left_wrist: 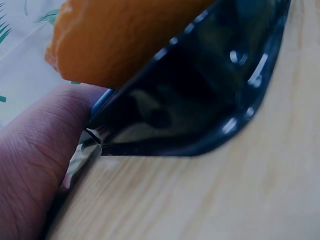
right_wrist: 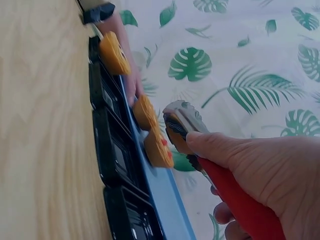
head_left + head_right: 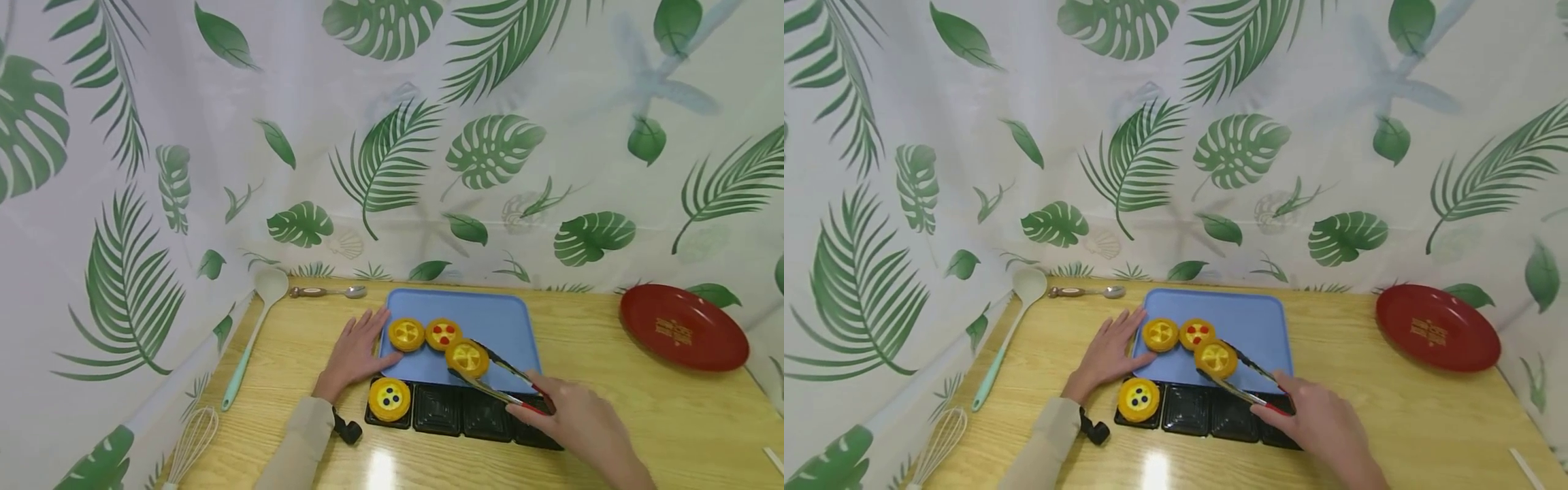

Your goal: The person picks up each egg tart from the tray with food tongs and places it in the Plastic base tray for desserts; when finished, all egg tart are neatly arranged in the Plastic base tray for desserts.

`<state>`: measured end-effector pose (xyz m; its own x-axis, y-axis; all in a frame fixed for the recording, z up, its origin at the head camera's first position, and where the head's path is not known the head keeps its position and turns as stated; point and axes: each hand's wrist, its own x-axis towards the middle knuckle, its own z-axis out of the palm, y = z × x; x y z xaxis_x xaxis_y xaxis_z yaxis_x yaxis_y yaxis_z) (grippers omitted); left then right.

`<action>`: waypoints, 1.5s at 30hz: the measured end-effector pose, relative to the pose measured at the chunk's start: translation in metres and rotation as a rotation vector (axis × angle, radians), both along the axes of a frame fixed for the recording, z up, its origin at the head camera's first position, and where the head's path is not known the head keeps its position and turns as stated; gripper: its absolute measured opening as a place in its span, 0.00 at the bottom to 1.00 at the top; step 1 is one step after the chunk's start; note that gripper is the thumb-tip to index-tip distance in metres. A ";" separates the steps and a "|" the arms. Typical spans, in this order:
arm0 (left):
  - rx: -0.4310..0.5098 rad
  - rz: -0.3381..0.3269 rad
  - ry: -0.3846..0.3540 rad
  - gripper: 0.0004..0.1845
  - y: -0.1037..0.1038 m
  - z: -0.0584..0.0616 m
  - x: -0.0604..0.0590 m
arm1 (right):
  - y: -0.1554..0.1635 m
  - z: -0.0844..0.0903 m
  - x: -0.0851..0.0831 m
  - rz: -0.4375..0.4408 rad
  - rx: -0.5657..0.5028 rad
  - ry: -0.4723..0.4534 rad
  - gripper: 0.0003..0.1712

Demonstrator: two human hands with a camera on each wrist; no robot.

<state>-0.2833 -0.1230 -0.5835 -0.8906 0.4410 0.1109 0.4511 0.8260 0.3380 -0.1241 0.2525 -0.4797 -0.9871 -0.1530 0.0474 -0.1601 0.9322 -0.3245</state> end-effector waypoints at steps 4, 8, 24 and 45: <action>0.009 -0.005 0.012 0.55 -0.001 -0.002 -0.001 | -0.009 0.000 0.007 0.030 0.001 -0.039 0.45; 0.023 -0.011 0.020 0.55 -0.002 -0.004 -0.002 | -0.016 -0.002 0.012 0.059 0.013 -0.055 0.45; 0.022 -0.004 0.024 0.55 -0.002 -0.005 -0.003 | -0.038 -0.014 0.018 0.045 0.039 -0.203 0.45; 0.031 -0.010 0.025 0.55 -0.001 -0.006 -0.001 | -0.032 -0.015 0.021 0.027 -0.021 -0.246 0.52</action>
